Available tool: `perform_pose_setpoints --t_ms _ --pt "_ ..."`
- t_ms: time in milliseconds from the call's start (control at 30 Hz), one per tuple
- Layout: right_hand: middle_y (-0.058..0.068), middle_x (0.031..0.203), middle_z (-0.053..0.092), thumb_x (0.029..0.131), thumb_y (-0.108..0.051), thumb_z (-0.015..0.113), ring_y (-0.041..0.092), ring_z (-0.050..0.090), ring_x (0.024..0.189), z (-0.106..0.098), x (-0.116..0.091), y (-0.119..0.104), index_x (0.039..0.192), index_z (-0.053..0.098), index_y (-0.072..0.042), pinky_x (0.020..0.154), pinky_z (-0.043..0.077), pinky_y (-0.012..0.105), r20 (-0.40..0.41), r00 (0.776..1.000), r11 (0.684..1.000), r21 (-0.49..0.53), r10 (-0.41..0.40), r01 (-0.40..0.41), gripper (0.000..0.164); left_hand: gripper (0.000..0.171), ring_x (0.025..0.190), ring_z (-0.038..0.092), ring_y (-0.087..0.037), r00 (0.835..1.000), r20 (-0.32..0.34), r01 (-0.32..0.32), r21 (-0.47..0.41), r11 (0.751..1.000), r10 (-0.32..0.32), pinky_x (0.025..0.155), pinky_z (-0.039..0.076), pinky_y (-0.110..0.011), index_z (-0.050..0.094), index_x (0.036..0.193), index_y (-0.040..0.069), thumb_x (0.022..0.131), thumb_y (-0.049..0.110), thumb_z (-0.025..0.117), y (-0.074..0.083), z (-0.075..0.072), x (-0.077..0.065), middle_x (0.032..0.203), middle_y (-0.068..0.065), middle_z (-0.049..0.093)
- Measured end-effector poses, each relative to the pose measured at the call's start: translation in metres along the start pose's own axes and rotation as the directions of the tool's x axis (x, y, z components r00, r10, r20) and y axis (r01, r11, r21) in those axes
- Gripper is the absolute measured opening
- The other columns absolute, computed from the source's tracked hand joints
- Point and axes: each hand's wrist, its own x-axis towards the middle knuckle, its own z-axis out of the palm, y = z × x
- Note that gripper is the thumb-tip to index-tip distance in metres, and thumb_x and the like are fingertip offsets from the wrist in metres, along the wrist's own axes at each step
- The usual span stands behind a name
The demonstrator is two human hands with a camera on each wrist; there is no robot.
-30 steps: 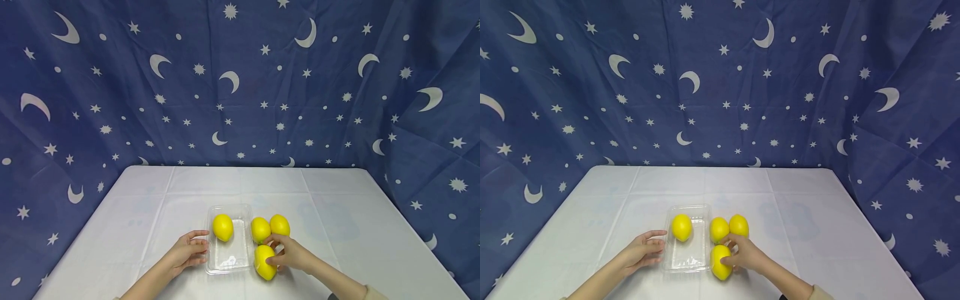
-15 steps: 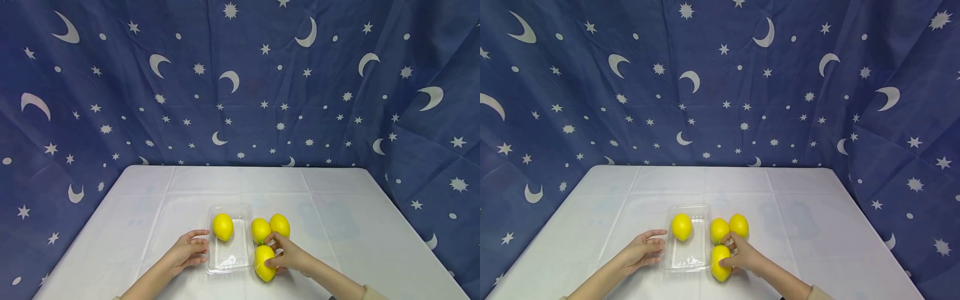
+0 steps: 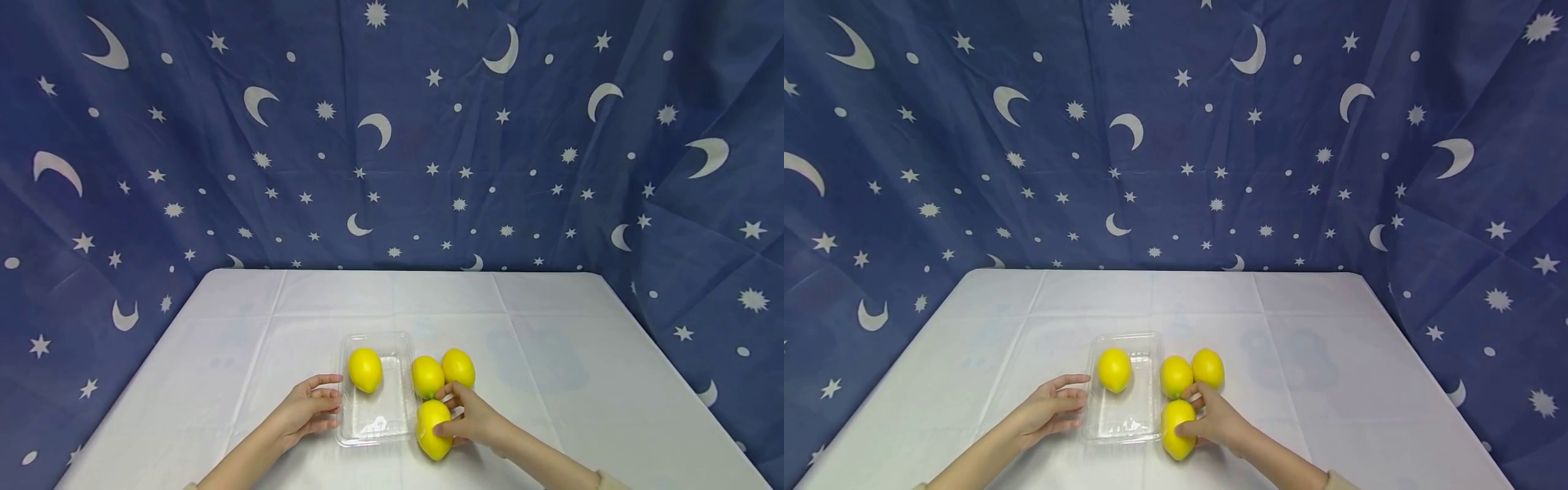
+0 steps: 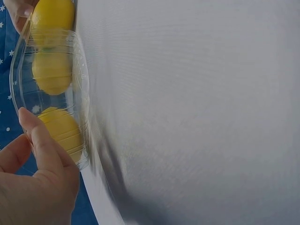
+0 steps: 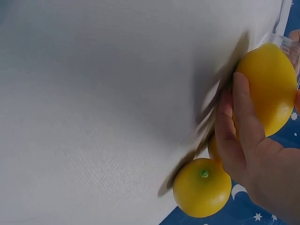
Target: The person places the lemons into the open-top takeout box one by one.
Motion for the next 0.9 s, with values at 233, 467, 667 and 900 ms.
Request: perform_pose_setpoints --t_ms 233,467,667,900 --pt "0.016 0.102 0.049 0.077 -0.006 0.073 0.019 0.051 0.073 0.0022 -0.0013 0.0025 0.115 0.044 0.0 0.059 0.055 0.028 -0.02 1.0 1.0 -0.006 -0.013 0.013 0.048 0.059 0.079 0.058 -0.01 1.0 0.01 -0.002 0.0 1.0 0.002 0.072 0.059 -0.023 0.03 0.138 -0.004 0.089 0.005 0.06 0.0004 -0.0007 -0.0005 0.092 0.002 0.058" --pt "0.015 0.103 0.049 0.075 -0.008 0.074 0.018 0.051 0.073 0.0015 -0.0059 0.0024 0.116 0.043 0.0 0.06 0.054 0.027 -0.019 1.0 1.0 0.004 -0.005 0.005 0.052 0.057 0.079 0.058 -0.01 1.0 0.014 0.0 0.005 1.0 0.0 0.071 0.059 -0.023 0.031 0.138 -0.004 0.089 0.004 0.059 0.0011 -0.0003 -0.0013 0.093 0.001 0.058" --pt "0.016 0.105 0.049 0.075 -0.01 0.074 0.018 0.053 0.073 -0.003 -0.0092 0.0014 0.116 0.044 0.001 0.061 0.053 0.028 -0.011 1.0 1.0 0.003 -0.027 0.027 0.052 0.055 0.079 0.058 -0.01 1.0 0.002 0.003 0.007 1.0 -0.003 0.071 0.059 -0.023 0.032 0.138 -0.003 0.09 0.004 0.058 0.0014 -0.0002 -0.001 0.093 0.001 0.058" --pt "0.015 0.104 0.049 0.075 -0.009 0.073 0.019 0.053 0.073 -0.0045 -0.0097 0.0021 0.118 0.046 0.001 0.062 0.054 0.029 0.002 1.0 1.0 0.006 -0.024 0.024 0.051 0.054 0.079 0.057 -0.01 1.0 -0.015 0.011 0.017 1.0 -0.01 0.071 0.058 -0.022 0.033 0.138 -0.003 0.09 0.004 0.057 0.0024 0.0 -0.0008 0.093 0.0 0.057"
